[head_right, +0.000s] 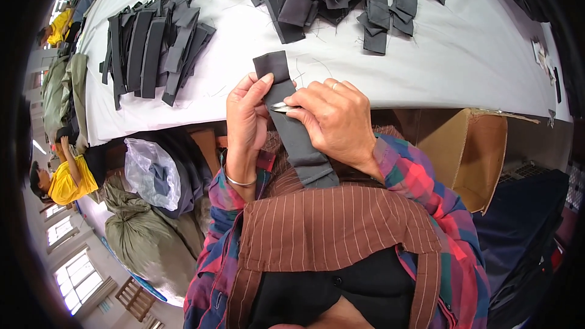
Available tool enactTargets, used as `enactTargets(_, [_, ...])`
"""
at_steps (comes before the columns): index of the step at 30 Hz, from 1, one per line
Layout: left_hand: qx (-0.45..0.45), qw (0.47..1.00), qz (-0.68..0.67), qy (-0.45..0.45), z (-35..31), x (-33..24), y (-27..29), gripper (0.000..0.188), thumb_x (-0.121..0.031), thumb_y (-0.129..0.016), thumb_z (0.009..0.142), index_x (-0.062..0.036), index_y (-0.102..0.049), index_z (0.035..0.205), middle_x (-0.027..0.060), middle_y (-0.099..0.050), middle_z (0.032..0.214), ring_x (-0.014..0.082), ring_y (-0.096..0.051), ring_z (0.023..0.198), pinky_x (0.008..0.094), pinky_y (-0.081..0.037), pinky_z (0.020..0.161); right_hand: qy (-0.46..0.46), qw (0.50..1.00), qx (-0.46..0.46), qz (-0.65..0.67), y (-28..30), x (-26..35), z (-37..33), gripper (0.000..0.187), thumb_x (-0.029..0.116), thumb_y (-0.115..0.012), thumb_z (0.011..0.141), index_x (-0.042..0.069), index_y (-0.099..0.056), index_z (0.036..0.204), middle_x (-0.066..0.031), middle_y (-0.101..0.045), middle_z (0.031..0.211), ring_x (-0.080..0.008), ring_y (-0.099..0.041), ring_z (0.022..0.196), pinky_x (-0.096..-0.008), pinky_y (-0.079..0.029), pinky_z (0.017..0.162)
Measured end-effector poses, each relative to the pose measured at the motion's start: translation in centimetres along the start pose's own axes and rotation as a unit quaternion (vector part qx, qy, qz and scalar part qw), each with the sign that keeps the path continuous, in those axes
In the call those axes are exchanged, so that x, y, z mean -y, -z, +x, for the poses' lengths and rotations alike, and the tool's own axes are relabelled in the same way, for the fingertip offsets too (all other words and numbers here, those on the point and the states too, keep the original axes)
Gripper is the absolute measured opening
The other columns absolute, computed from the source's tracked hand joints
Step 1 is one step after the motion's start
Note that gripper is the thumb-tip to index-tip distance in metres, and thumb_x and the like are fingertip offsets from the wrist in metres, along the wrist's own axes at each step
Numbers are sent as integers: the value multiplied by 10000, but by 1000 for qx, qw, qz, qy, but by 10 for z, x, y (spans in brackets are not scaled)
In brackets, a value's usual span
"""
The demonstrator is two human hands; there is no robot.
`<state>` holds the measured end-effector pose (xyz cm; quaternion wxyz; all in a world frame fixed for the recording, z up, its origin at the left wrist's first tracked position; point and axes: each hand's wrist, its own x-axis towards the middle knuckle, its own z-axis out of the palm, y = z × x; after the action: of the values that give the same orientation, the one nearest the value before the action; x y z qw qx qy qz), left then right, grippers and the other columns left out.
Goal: The recorder uses small scissors to trim threads or excess material from small black fabric components at a workspace.
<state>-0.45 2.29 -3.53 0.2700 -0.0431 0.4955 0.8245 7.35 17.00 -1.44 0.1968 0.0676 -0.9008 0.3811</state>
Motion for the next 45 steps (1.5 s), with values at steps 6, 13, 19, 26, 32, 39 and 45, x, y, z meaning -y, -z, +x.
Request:
enactTargets(6, [18, 999, 27, -9, -2, 4, 4, 103, -60, -610, 898, -28, -577, 990, 38, -656, 840, 56, -611, 703, 177, -481, 586, -188, 895, 12, 404, 0, -15, -3, 139, 79, -659, 851, 35, -647, 983, 5, -619, 813, -67, -516, 706, -236, -399, 633])
enactTargets(13, [52, 998, 27, 23, -13, 7, -4, 268, -107, -544, 945, -29, -533, 1201, 25, -641, 939, 58, -585, 732, 168, -459, 581, -190, 917, 12, 349, 7, -23, 3, 232, 125, -662, 876, 44, -620, 1089, 12, -570, 819, -50, -484, 700, -207, -408, 634])
enactTargets(19, [-21, 996, 90, 13, -8, -3, 3, 171, -154, -502, 940, -39, -628, 957, -32, -590, 804, 29, -492, 608, 178, -397, 502, -66, 986, 26, 151, 22, -9, -8, 237, 124, -700, 800, 53, -652, 1021, -71, -646, 869, -182, -570, 662, -288, -445, 612])
enactTargets(26, [-27, 994, 107, 14, -6, -4, 8, 176, -118, -530, 882, -20, -629, 775, -9, -536, 653, 57, -420, 459, 202, -361, 439, -35, 998, 20, 44, 10, 5, -13, 176, 72, -702, 749, 42, -675, 921, -103, -622, 768, -281, -595, 698, -350, -462, 622])
enactTargets(32, [-22, 993, 106, 39, -7, -3, 3, 174, -103, -550, 857, -16, -604, 717, 9, -519, 583, 72, -452, 428, 210, -367, 401, -28, 1000, -13, -3, 0, 8, -6, 152, 100, -716, 745, 44, -666, 878, -88, -627, 776, -281, -597, 701, -346, -461, 621])
enactTargets(39, [-21, 994, 89, 63, -6, -4, 6, 156, -111, -574, 840, -24, -610, 715, 21, -523, 548, 100, -471, 406, 220, -363, 383, 29, 998, -11, -50, -4, 1, -6, 148, 129, -721, 741, 70, -653, 858, -62, -609, 752, -259, -582, 677, -342, -447, 599])
enactTargets(45, [-24, 993, 77, 84, -8, -6, 4, 137, -114, -588, 836, -28, -625, 736, 27, -556, 569, 99, -469, 402, 219, -361, 380, -104, 987, -62, 106, 3, -13, -2, 203, 131, -722, 747, 61, -650, 923, -67, -644, 827, -247, -612, 728, -323, -479, 643])
